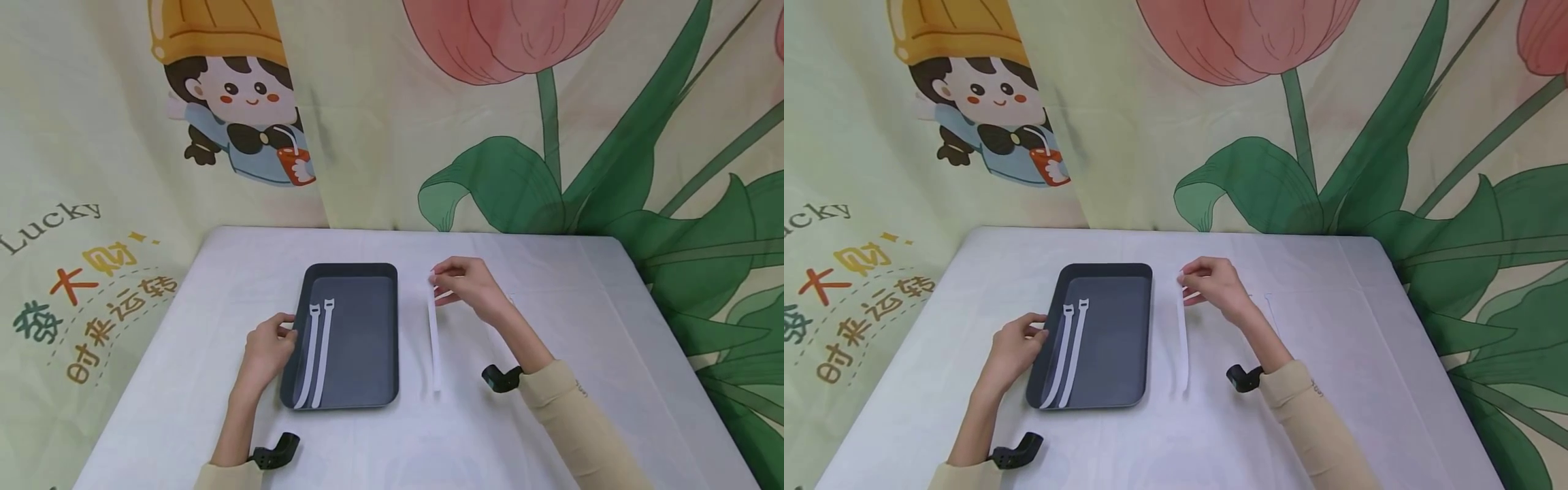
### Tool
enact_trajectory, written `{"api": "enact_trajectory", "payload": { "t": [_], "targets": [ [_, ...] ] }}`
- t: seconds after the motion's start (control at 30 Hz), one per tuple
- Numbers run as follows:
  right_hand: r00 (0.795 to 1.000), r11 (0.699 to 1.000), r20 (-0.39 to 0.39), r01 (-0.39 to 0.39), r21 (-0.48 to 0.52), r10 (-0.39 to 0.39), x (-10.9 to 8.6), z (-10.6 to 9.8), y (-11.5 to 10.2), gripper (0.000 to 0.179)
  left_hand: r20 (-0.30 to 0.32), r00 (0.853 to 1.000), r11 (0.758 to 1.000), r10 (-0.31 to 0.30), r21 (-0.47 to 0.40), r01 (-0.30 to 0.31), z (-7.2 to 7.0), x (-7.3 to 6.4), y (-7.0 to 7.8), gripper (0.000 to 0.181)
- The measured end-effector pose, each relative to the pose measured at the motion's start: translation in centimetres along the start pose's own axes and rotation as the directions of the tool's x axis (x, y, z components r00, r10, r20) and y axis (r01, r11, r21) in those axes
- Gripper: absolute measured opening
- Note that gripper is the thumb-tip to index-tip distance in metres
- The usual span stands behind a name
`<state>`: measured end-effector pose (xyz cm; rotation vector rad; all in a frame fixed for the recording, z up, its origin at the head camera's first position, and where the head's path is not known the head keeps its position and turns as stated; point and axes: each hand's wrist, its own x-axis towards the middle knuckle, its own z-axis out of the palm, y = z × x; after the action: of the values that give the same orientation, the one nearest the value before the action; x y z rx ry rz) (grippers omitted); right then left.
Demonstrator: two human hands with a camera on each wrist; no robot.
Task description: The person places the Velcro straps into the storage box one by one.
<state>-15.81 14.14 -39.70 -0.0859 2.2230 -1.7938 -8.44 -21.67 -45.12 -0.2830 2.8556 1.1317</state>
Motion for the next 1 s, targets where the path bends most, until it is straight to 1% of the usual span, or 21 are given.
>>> {"api": "enact_trajectory", "payload": {
  "t": [0.13, 0.47, 0.7, 1.0],
  "targets": [
    [1.000, 0.999, 0.017, 0.023, 0.040, -0.024, -0.1, 0.7, -0.6, 0.020, 0.007, 1.000, 1.000, -0.007, -0.003, 0.007, 0.0, 0.1, 0.0, 0.037],
    [0.998, 0.995, 0.035, 0.055, 0.086, -0.058, 0.3, 2.4, -1.6, 0.020, 0.003, 1.000, 1.000, -0.019, -0.016, 0.019, 0.0, 0.0, -0.1, 0.036],
    [0.998, 0.993, 0.042, 0.040, 0.109, -0.045, 1.0, 4.1, -1.8, 0.016, 0.004, 1.000, 0.999, -0.025, -0.023, 0.025, -0.1, -0.1, -0.2, 0.036],
    [0.997, 0.979, 0.070, 0.024, 0.202, -0.039, 2.1, 6.2, -1.7, 0.015, 0.001, 1.000, 0.999, -0.027, -0.029, 0.027, 0.0, -0.1, -0.1, 0.036]
  ]
}}
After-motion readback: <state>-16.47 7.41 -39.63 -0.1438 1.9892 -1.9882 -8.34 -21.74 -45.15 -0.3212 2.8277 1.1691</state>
